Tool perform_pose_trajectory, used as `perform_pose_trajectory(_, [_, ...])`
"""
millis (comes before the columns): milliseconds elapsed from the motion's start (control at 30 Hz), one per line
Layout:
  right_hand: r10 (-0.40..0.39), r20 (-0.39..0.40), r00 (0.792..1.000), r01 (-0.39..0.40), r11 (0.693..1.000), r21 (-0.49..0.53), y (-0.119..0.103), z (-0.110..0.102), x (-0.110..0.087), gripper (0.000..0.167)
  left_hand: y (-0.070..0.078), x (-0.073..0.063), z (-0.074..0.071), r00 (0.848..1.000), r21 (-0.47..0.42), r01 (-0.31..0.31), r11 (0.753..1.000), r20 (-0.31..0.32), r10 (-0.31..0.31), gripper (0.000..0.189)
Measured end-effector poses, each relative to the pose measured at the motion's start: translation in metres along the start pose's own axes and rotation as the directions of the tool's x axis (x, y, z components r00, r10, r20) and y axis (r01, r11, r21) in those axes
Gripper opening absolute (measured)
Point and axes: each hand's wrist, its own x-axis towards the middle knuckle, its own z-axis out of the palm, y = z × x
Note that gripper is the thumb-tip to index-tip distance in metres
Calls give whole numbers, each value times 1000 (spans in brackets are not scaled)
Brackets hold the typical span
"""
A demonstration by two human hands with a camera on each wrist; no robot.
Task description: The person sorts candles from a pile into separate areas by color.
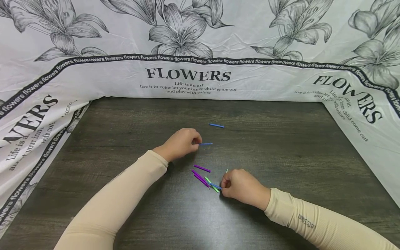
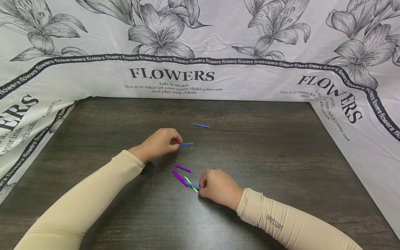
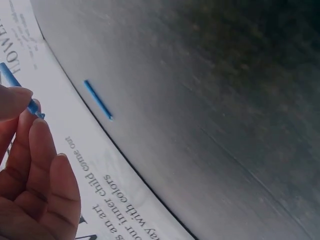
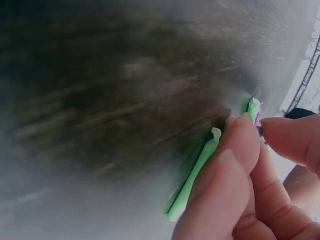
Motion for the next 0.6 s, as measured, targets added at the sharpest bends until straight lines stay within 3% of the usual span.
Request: perform_pose_trajectory(600, [2,11,1000,-2,1000,25,1,1,1,15,-14,36,0,993,15,118,993,-8,-118,15])
